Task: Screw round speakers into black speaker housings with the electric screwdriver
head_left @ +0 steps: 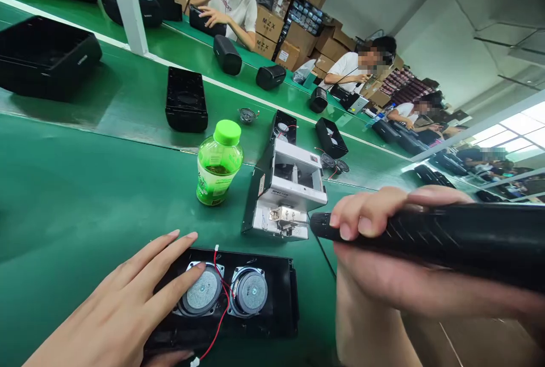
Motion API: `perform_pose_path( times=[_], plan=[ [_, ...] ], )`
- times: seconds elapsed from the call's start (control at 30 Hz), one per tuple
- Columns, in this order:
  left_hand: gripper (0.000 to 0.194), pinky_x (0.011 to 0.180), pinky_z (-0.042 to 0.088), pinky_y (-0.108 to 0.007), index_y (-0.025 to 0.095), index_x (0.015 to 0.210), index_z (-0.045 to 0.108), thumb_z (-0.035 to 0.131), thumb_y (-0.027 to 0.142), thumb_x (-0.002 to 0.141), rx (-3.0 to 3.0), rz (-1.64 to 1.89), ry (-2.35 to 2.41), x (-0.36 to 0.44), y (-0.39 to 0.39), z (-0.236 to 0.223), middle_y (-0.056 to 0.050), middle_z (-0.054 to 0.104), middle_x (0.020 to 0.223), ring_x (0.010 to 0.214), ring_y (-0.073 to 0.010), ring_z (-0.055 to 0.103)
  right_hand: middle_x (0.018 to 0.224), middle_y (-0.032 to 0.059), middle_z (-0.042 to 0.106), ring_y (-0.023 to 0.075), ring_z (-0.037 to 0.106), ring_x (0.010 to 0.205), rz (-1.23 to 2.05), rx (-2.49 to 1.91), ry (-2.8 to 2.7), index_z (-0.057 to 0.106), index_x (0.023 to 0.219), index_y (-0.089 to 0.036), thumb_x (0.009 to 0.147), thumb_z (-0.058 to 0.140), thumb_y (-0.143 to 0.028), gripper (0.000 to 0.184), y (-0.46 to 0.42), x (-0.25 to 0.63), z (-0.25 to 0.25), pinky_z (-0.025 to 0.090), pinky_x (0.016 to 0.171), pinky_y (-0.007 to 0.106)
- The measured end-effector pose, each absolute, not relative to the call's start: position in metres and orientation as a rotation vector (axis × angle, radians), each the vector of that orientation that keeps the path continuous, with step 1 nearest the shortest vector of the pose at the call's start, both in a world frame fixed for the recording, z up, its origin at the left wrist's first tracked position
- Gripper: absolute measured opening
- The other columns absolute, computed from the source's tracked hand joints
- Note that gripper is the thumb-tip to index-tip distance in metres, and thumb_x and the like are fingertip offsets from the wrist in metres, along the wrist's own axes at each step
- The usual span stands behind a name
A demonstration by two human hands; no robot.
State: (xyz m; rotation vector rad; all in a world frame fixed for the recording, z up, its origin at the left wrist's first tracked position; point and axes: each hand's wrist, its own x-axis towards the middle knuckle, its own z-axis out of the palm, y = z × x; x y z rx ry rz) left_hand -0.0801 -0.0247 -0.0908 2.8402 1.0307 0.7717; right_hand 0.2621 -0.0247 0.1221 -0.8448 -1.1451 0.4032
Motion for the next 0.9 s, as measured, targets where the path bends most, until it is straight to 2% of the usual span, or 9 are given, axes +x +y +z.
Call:
perform_pose_path(
  times=[0.1,0.2,0.27,0.4,0.53,0.63,0.83,0.9],
  plan=[
    [0.093,0.137,0.062,-0.062,0.038,0.193,0.053,0.082,0.052,0.106,2.829,0.762,1.029,-0.083,-0.025,-0.094,-0.004,0.035,0.218,0.195,-0.0436,0.047,0.068,-0.0050,0.078,0.0216,0.066,0.054,0.307,-0.842,-1.178,0.095,0.102,-0.030,0.109,0.090,-0.086,0.057,-0.020,0.259,0.119,0.059,0.056,0.041],
    [0.097,0.140,0.059,-0.061,0.040,0.194,0.053,0.084,0.053,0.103,2.815,0.770,1.018,-0.084,-0.024,-0.096,-0.004,0.036,0.218,0.194,-0.0439,0.048,0.071,-0.0057,0.077,0.0207,0.065,0.055,0.362,-0.881,-1.170,0.097,0.116,-0.035,0.116,0.088,-0.079,0.046,-0.028,0.254,0.114,0.061,0.059,0.042],
    [0.097,0.143,0.056,-0.059,0.041,0.193,0.053,0.084,0.051,0.102,2.808,0.771,1.011,-0.084,-0.024,-0.095,-0.003,0.036,0.218,0.195,-0.0426,0.047,0.071,-0.0059,0.078,0.0203,0.066,0.053,0.376,-0.886,-1.159,0.097,0.116,-0.036,0.116,0.091,-0.076,0.041,-0.030,0.252,0.109,0.063,0.058,0.042],
    [0.096,0.144,0.058,-0.059,0.041,0.194,0.053,0.083,0.051,0.103,2.804,0.779,1.019,-0.083,-0.023,-0.091,-0.003,0.038,0.217,0.193,-0.0451,0.051,0.063,-0.0055,0.078,0.0204,0.068,0.047,0.389,-0.861,-1.144,0.092,0.099,-0.028,0.107,0.090,-0.092,0.064,-0.014,0.249,0.101,0.061,0.049,0.037],
    [0.092,0.138,0.064,-0.061,0.042,0.191,0.057,0.084,0.049,0.104,2.774,0.754,1.034,-0.082,-0.023,-0.090,-0.003,0.041,0.216,0.189,-0.0471,0.057,0.058,-0.0079,0.075,0.0189,0.063,0.040,0.429,-0.968,-1.022,0.089,0.105,-0.030,0.096,0.092,-0.102,0.073,0.005,0.251,0.100,0.055,0.042,0.032],
    [0.089,0.137,0.066,-0.062,0.044,0.190,0.057,0.084,0.051,0.106,2.760,0.756,1.030,-0.082,-0.024,-0.091,-0.003,0.042,0.215,0.189,-0.0473,0.057,0.058,-0.0098,0.071,0.0179,0.059,0.038,0.411,-0.994,-1.006,0.084,0.113,-0.030,0.099,0.081,-0.109,0.081,0.011,0.254,0.098,0.049,0.038,0.030],
    [0.085,0.138,0.062,-0.061,0.043,0.190,0.057,0.081,0.046,0.108,2.767,0.785,1.045,-0.080,-0.027,-0.090,-0.001,0.042,0.216,0.192,-0.0413,0.052,0.058,-0.0105,0.070,0.0165,0.058,0.037,0.346,-0.965,-0.989,0.083,0.114,-0.027,0.101,0.078,-0.109,0.083,0.011,0.252,0.092,0.046,0.035,0.029],
    [0.087,0.138,0.061,-0.061,0.041,0.191,0.056,0.082,0.045,0.108,2.787,0.791,1.030,-0.080,-0.026,-0.090,-0.001,0.040,0.216,0.192,-0.0417,0.051,0.059,-0.0102,0.073,0.0170,0.059,0.038,0.361,-0.962,-0.999,0.084,0.117,-0.028,0.101,0.080,-0.107,0.081,0.005,0.250,0.097,0.049,0.036,0.029]
  ],
)
